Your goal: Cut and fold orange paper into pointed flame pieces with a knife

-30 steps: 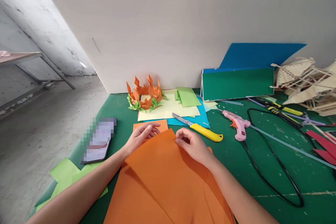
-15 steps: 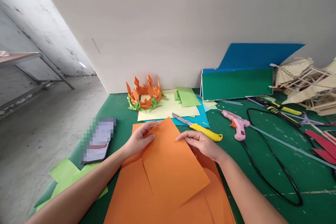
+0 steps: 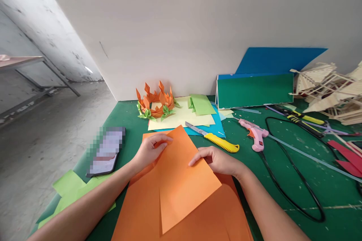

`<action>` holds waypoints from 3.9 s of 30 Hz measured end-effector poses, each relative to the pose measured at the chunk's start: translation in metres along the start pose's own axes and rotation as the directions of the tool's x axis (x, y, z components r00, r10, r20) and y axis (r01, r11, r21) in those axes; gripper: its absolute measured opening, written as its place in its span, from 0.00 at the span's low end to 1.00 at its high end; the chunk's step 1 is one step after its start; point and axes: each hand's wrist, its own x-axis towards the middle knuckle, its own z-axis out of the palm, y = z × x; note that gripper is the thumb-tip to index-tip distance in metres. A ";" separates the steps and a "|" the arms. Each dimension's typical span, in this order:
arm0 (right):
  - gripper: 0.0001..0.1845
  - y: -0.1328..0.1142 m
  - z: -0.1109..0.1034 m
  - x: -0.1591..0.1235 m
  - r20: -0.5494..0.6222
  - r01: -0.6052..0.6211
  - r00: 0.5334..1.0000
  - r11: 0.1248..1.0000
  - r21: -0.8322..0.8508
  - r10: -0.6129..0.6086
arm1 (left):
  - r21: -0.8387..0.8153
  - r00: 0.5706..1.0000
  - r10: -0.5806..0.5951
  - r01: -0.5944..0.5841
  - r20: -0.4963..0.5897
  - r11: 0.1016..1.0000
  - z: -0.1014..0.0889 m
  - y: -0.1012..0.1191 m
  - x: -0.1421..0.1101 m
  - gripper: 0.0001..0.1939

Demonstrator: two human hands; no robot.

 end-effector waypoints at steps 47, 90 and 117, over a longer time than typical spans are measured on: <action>0.27 -0.001 0.039 0.020 -0.477 0.007 0.862 0.936 0.353 0.174 | -0.501 0.933 -0.359 0.301 -0.021 0.811 0.024 0.029 -0.015 0.14; 0.23 -0.006 0.038 0.022 -0.473 0.028 0.872 0.952 0.304 0.126 | -0.042 0.968 -0.240 0.237 -0.068 0.971 0.005 0.019 -0.004 0.06; 0.13 0.003 0.036 0.020 -0.350 -0.052 0.897 0.721 -0.691 -0.271 | 0.291 0.976 -0.215 0.197 0.031 0.936 0.001 0.011 -0.003 0.08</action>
